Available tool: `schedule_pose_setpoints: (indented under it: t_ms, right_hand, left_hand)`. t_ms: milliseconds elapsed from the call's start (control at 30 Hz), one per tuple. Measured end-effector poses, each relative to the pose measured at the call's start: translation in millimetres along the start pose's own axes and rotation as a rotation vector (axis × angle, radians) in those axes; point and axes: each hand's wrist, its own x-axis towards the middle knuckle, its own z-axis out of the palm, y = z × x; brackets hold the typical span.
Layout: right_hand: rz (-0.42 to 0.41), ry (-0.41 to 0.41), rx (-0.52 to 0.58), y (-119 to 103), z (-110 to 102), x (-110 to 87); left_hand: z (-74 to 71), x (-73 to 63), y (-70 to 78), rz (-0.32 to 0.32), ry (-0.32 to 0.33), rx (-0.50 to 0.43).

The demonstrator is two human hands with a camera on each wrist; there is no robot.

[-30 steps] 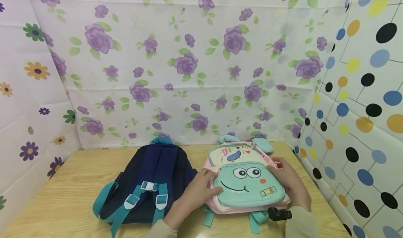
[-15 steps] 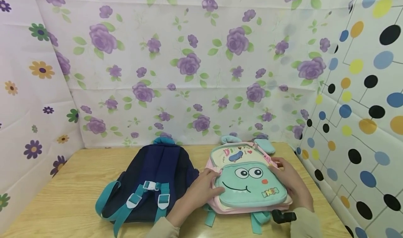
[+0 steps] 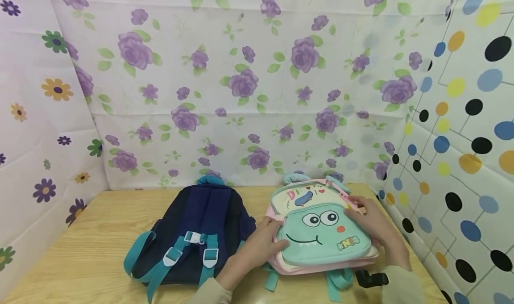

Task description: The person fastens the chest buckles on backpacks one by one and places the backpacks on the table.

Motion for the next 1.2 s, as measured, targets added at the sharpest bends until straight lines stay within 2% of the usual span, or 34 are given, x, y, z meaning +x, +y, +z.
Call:
schedule_pose_setpoints:
  t_ms: [267, 400, 633, 867, 1200]
  right_hand:
    - [-0.026, 0.009, -0.053, -12.1, -22.7, -7.1]
    - [-0.029, 0.010, -0.079, -14.4, -32.9, -11.7]
    - [-0.021, 0.000, -0.098, -22.5, -50.6, -20.4]
    - [-0.078, 0.004, -0.183, -33.6, -64.5, -23.1]
    - [-0.074, -0.005, -0.164, -45.1, -82.7, -34.5]
  left_hand:
    - [6.8, 4.0, 5.7, 0.038, -0.015, -0.007]
    - [8.8, 6.5, 11.5, 0.049, -0.036, -0.045]
    - [16.2, 9.9, 15.7, 0.024, -0.080, -0.128]
    - [23.4, 15.0, 14.4, 0.048, -0.085, -0.207]
    - [31.4, 18.6, 17.8, 0.102, -0.112, -0.224]
